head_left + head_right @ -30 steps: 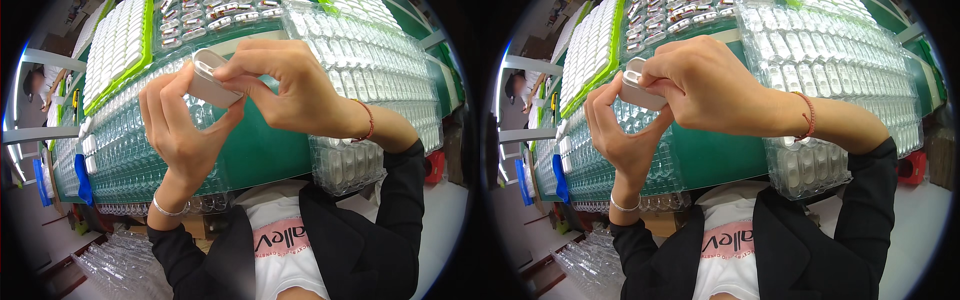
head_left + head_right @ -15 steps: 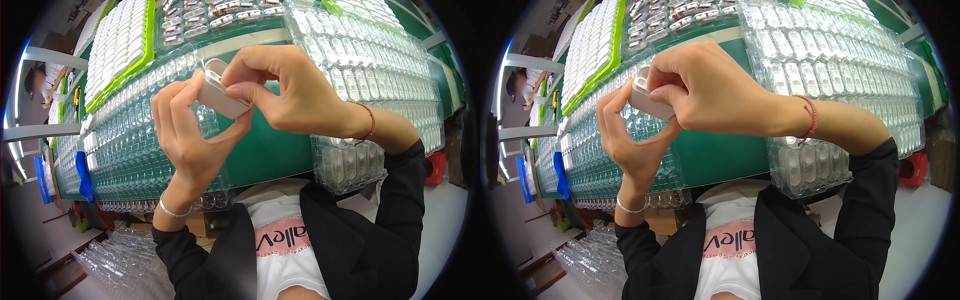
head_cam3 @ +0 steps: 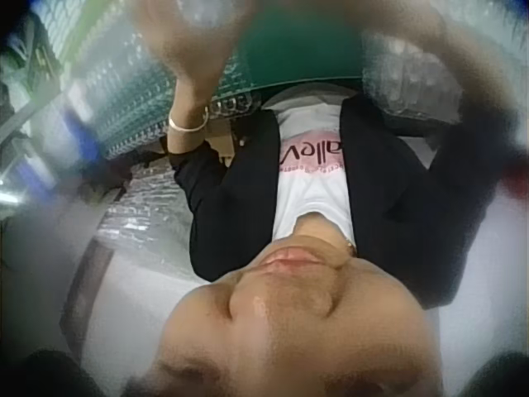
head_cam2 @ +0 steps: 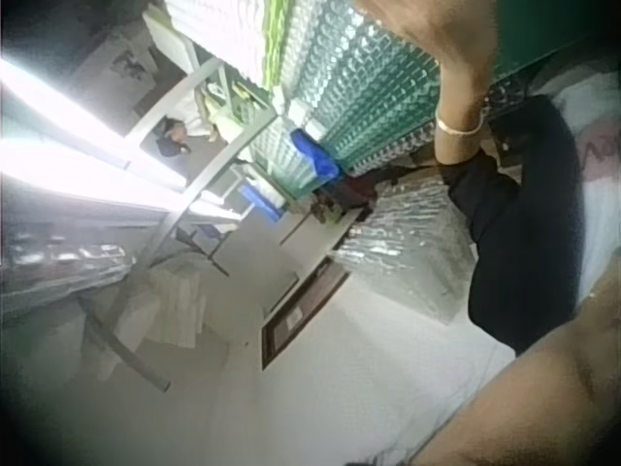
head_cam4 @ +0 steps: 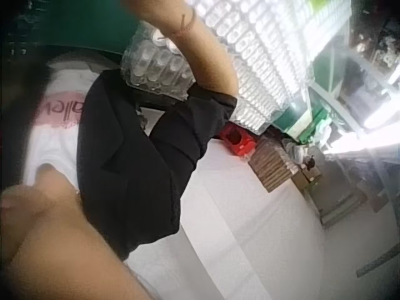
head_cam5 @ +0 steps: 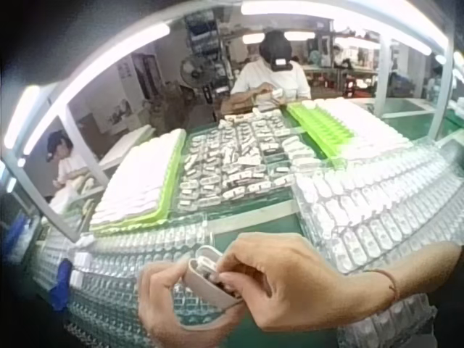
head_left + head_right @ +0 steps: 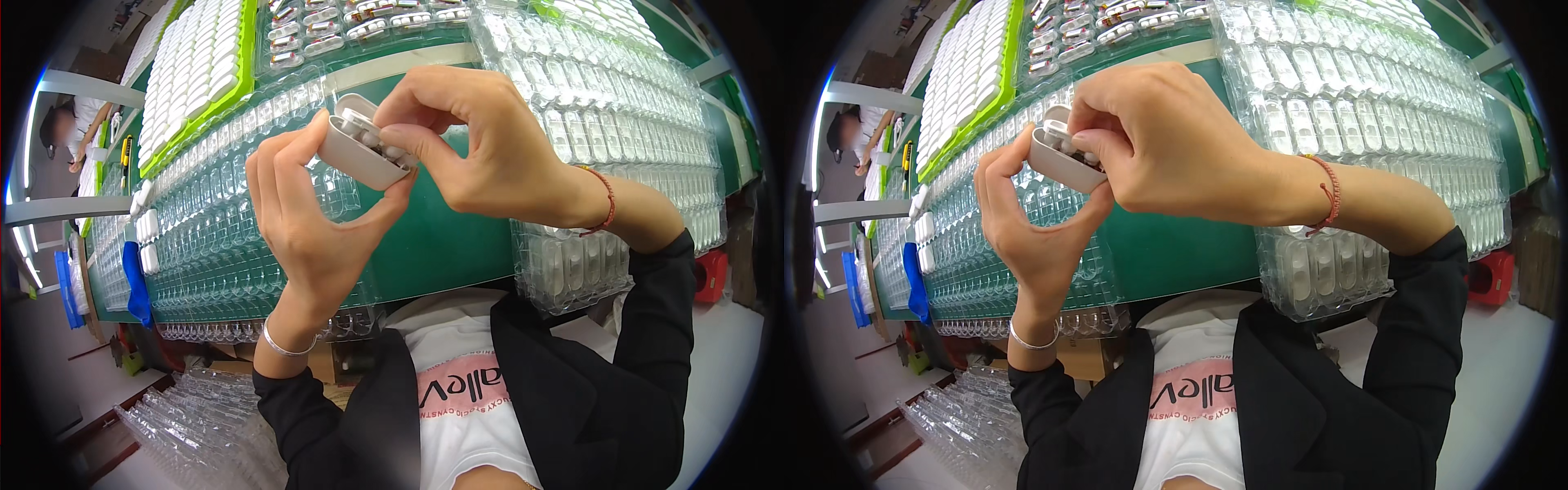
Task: The person repeatedly picks up white earbud cases and small cylindrical components from trays on a green workbench. They open the cases, insert the components, and close the cases, placing the finished units into a green tray. The process is repetitive and performed by hand.
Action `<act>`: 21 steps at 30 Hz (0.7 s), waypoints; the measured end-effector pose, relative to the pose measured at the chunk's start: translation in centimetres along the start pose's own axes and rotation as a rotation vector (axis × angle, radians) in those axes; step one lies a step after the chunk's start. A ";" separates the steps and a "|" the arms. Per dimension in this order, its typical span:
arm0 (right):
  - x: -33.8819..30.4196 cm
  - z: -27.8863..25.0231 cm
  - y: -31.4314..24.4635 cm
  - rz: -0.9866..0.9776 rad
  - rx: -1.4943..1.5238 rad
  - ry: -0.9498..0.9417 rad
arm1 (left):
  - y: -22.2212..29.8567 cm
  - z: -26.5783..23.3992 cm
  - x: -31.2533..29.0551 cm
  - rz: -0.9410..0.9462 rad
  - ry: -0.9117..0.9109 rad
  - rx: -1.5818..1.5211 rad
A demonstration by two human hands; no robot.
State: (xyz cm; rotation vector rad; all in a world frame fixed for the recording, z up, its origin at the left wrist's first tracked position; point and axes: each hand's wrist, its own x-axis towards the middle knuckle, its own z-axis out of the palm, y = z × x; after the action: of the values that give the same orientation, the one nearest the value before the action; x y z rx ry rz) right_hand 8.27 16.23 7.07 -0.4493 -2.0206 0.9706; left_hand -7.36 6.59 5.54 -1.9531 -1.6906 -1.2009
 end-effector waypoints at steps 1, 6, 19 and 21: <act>0.0 -0.1 -0.1 0.037 0.023 -0.002 | 0.0 0.0 0.0 0.003 0.003 -0.001; 0.1 -0.1 -0.7 0.142 0.102 -0.007 | 0.1 -0.2 -0.4 0.001 -0.016 -0.015; -0.2 0.4 0.0 -0.065 -0.073 0.001 | -0.4 0.1 -0.6 0.068 0.064 0.056; -0.2 0.5 0.1 -0.075 -0.073 0.003 | -0.3 0.1 -0.6 0.059 0.066 0.055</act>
State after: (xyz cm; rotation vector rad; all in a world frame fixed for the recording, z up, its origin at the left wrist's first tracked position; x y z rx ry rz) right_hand 8.01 15.93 6.73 -0.4104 -2.0606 0.8528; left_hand -7.59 6.27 4.95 -1.8970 -1.6047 -1.1722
